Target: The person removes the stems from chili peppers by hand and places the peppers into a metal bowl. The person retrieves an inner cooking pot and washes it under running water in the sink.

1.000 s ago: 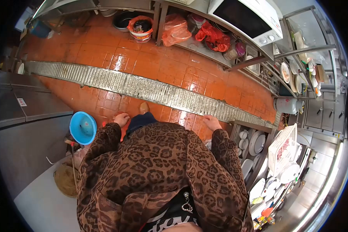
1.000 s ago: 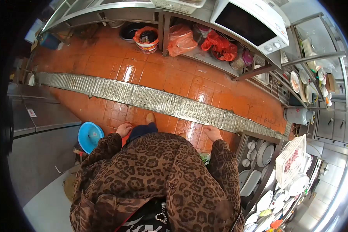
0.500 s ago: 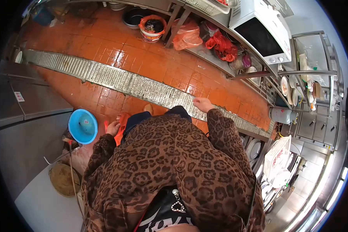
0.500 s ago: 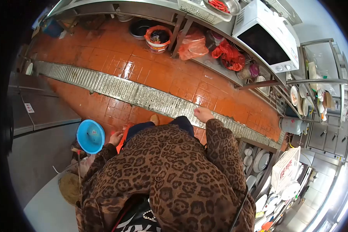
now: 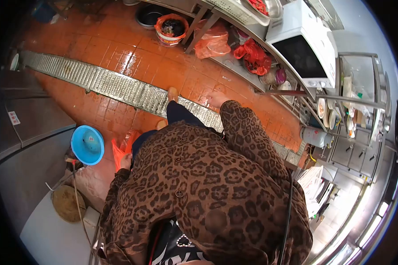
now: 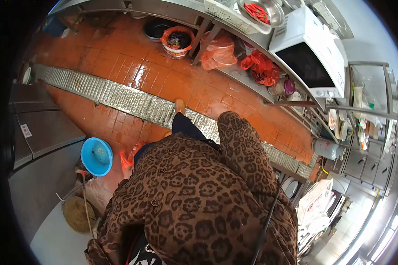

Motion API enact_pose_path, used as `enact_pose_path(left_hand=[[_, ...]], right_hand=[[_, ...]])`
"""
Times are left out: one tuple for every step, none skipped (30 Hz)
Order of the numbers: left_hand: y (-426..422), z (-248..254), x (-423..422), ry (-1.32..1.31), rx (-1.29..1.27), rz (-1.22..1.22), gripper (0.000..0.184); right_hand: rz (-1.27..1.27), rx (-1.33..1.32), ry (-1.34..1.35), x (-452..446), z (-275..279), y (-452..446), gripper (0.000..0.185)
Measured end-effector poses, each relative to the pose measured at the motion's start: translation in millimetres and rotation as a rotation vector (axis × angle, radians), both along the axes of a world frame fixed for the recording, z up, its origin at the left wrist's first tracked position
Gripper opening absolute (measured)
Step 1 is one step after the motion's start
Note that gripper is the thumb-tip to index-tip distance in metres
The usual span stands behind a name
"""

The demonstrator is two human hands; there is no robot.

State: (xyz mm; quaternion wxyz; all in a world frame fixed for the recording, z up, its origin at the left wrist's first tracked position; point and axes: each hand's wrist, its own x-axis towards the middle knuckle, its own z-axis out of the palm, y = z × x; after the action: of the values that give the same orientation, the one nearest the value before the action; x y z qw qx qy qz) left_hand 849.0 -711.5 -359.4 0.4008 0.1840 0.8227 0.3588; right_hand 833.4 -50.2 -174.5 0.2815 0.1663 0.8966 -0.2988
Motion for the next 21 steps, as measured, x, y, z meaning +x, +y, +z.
enact_pose_path(left_hand=[[9, -4, -7, -0.001, -0.002, 0.014, 0.024], [12, -2, -10, -0.003, -0.004, 0.028, 0.023], [23, -3, -14, -0.001, -0.010, 0.053, 0.023], [31, -2, -19, 0.011, -0.018, 0.090, 0.023], [39, -2, -28, 0.025, -0.031, 0.135, 0.023], [60, -2, -37, 0.040, -0.047, 0.180, 0.023], [76, -5, -56, 0.052, -0.064, 0.223, 0.022], [85, -3, -68, 0.064, -0.079, 0.262, 0.022], [98, -2, -76, 0.076, -0.090, 0.297, 0.022], [102, 3, -83, 0.088, -0.098, 0.326, 0.022], [116, -1, -95, 0.101, -0.102, 0.354, 0.021], [120, 2, -100, 0.113, -0.103, 0.380, 0.021], [122, 3, -103, 0.122, -0.105, 0.405, 0.021], [119, 4, -107, 0.128, -0.107, 0.430, 0.021], [119, 5, -105, 0.132, -0.110, 0.454, 0.021], [118, 8, -102, 0.134, -0.115, 0.474, 0.020], [113, 12, -101, 0.134, -0.120, 0.491, 0.020], [108, 16, -96, 0.131, -0.126, 0.505, 0.020], [116, 12, -91, 0.124, -0.133, 0.519, 0.020], [120, 9, -89, 0.117, -0.139, 0.534, 0.020], [119, 11, -84, 0.110, -0.144, 0.550, 0.019]], right_hand=[[-0.005, -0.002, -0.003, -12, -2, 8, 0.029], [-0.010, -0.005, -0.008, -31, -7, 16, 0.029], [-0.005, -0.010, -0.008, -47, -10, 25, 0.029], [0.013, -0.018, 0.001, -53, -8, 35, 0.029], [0.039, -0.032, 0.012, -62, -6, 44, 0.029], [0.065, -0.049, 0.023, -73, -6, 53, 0.029], [0.088, -0.066, 0.031, -83, -7, 58, 0.029], [0.109, -0.082, 0.039, -91, -7, 66, 0.029], [0.125, -0.094, 0.046, -98, -6, 76, 0.029], [0.135, -0.103, 0.053, -106, -5, 81, 0.029], [0.144, -0.108, 0.062, -111, -1, 90, 0.029], [0.151, -0.110, 0.070, -119, -1, 96, 0.029], [0.158, -0.113, 0.075, -130, 0, 105, 0.029], [0.163, -0.116, 0.076, -142, -2, 107, 0.029], [0.168, -0.119, 0.076, -155, -5, 111, 0.029], [0.170, -0.124, 0.073, -160, 0, 127, 0.029], [0.168, -0.129, 0.068, -171, -4, 130, 0.029], [0.164, -0.134, 0.059, -180, -8, 135, 0.029], [0.158, -0.140, 0.047, -188, -12, 138, 0.028], [0.154, -0.144, 0.034, -202, -21, 134, 0.028], [0.152, -0.146, 0.022, -214, -27, 129, 0.028]])
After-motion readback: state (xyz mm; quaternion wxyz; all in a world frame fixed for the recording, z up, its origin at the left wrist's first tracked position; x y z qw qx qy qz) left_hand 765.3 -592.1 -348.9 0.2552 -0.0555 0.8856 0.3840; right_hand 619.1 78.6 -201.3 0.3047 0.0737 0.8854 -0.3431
